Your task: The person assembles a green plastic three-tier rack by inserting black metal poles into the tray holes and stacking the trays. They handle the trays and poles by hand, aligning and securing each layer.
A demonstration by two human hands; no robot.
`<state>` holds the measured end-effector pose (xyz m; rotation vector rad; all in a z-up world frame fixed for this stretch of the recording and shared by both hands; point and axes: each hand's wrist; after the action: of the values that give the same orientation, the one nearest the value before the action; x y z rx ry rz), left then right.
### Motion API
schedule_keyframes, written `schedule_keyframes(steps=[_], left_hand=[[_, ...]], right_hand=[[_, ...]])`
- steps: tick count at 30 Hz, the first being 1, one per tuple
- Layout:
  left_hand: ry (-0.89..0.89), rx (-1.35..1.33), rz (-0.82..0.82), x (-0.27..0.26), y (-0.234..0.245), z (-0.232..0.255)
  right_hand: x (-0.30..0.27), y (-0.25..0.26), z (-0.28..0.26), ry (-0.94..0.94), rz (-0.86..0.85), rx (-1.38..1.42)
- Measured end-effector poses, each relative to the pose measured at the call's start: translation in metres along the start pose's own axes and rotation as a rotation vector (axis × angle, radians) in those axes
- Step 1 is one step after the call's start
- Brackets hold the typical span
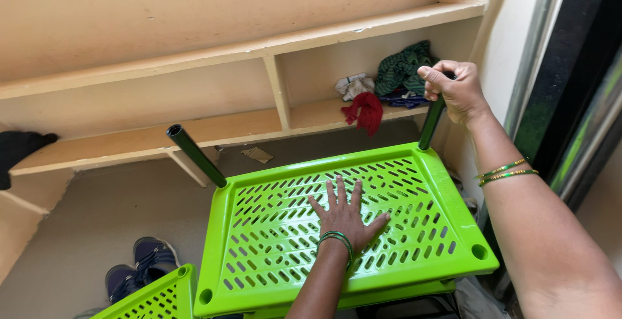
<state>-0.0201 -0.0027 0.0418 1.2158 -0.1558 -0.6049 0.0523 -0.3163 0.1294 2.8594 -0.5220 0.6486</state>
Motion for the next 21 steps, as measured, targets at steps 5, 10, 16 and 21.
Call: schedule_keyframes(steps=[5,10,16,21], left_hand=[[-0.001,-0.021,-0.001,0.000,0.001,0.002],[0.022,0.022,-0.001,0.002,0.000,0.003],[0.023,0.030,0.004,0.005,-0.006,0.003],[0.013,0.042,0.017,0.007,-0.007,0.000]], right_hand=[[0.005,0.012,-0.002,-0.044,-0.155,0.068],[-0.001,-0.024,0.005,0.061,0.280,-0.076],[-0.008,-0.063,0.021,0.303,0.890,-0.461],[0.005,-0.049,0.023,0.168,0.864,-0.574]])
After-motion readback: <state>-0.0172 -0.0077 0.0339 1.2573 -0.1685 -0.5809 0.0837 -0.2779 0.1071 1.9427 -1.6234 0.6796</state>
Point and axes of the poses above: each hand's wrist, its own x-axis towards the middle knuckle, its own y-axis out of the back of the hand, z = x × y, and after that the axes turned 11 degrees about -x, right-handed
